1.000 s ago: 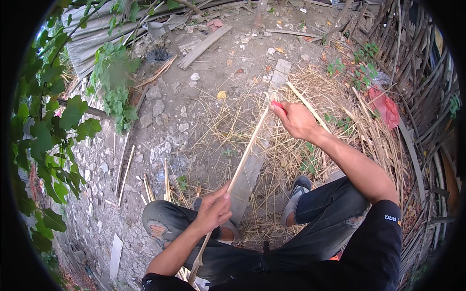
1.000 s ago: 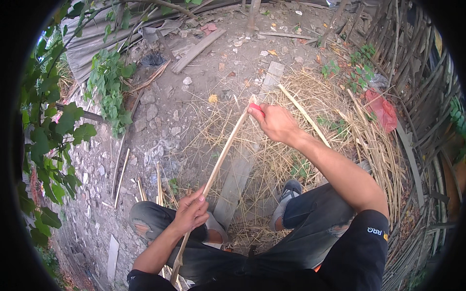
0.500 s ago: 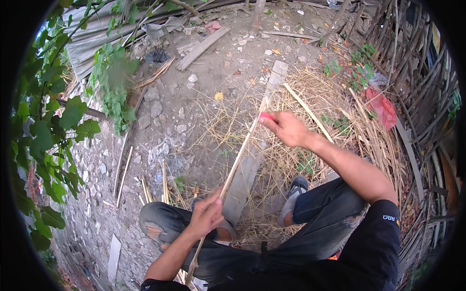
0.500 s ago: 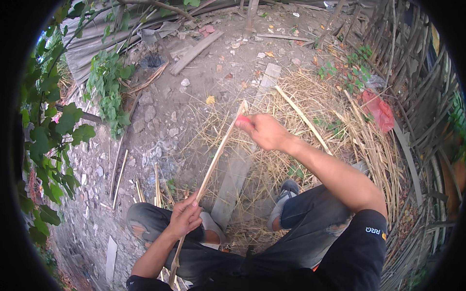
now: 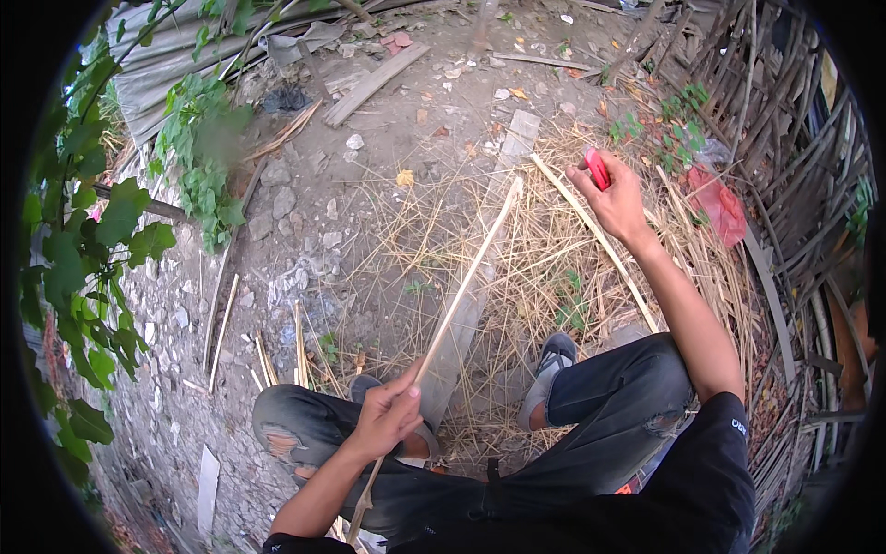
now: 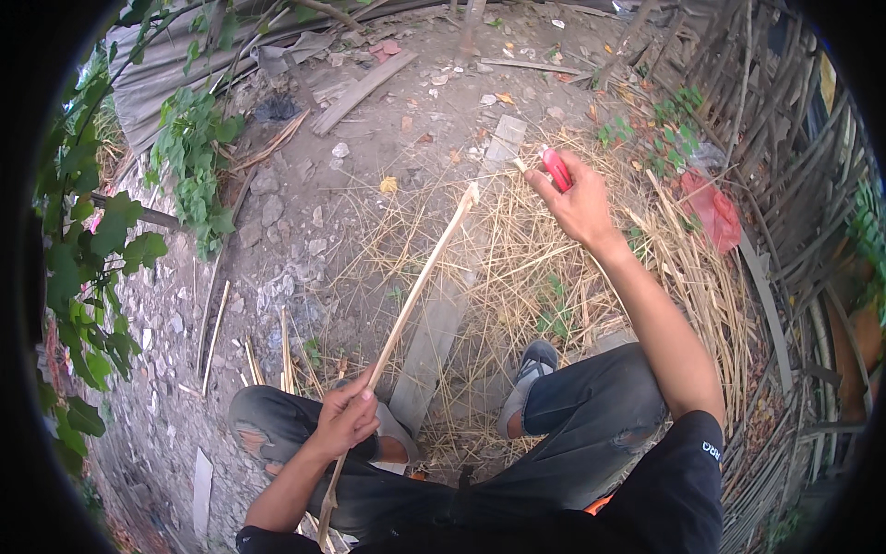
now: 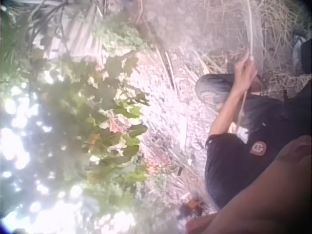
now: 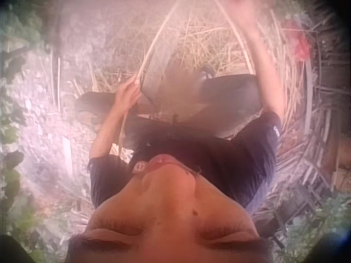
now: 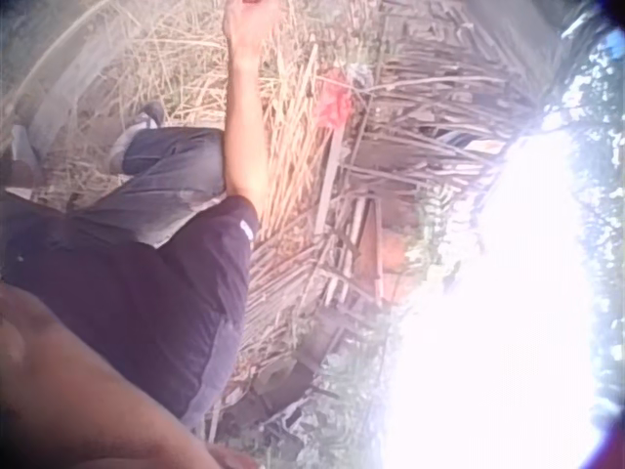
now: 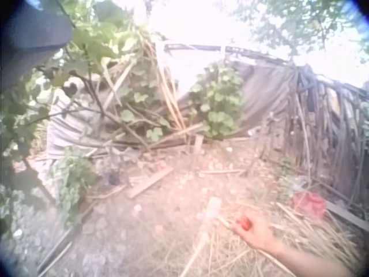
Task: The person sits on the ground and uses a red utility knife to shave a long bamboo stick. They hold the stick with their left hand and scrape the surface with the knife in their right hand, removing thin strips of bamboo.
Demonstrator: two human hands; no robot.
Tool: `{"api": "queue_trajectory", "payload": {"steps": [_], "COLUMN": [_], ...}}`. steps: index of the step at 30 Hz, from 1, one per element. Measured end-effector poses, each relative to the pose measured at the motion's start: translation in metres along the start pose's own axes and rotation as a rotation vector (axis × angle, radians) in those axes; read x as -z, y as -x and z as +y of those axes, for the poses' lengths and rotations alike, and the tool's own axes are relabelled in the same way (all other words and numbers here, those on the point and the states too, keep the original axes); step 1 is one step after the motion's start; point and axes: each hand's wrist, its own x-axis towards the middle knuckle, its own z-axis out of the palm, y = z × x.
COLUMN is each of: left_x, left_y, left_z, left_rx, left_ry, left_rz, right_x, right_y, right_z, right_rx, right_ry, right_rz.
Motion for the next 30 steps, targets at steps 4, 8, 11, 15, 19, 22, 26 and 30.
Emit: {"api": "queue_trajectory", "payload": {"steps": [4,8,11,15,19,22,26,30], "left_x": [-0.001,-0.005,-0.005,-0.005,-0.008,-0.005,-0.002,-0.003], "left_y": [-0.009,-0.016,-0.013,-0.017,-0.021,-0.016,-0.014,-0.001], "left_z": [-0.002,-0.005,0.001,0.003,0.004,0.004,0.005,0.001], "left_rx": [-0.027,-0.087,-0.077,-0.125,-0.171,-0.142,-0.013,-0.156], "left_ry": [-0.054,-0.142,-0.353,-0.503,-0.612,-0.627,-0.616,-0.575], "left_rz": [0.008,0.045,0.17,0.253,0.293,0.341,0.344,0.284], "right_x": [-0.009,-0.014,-0.025,-0.038,-0.067,-0.077,-0.09,-0.071], "right_y": [0.002,0.007,0.018,0.053,0.102,0.105,0.069,0.012], "right_z": [-0.019,-0.038,-0.055,-0.099,-0.12,-0.131,-0.097,-0.067], "right_rx": [0.163,0.163,0.1,0.083,0.256,0.274,0.09,-0.132], "right_ry": [0.05,0.02,-0.066,-0.125,-0.215,-0.078,-0.095,-0.044], "right_rz": [-0.109,-0.302,-0.492,-0.857,-0.928,-1.002,-0.758,-0.694]}}
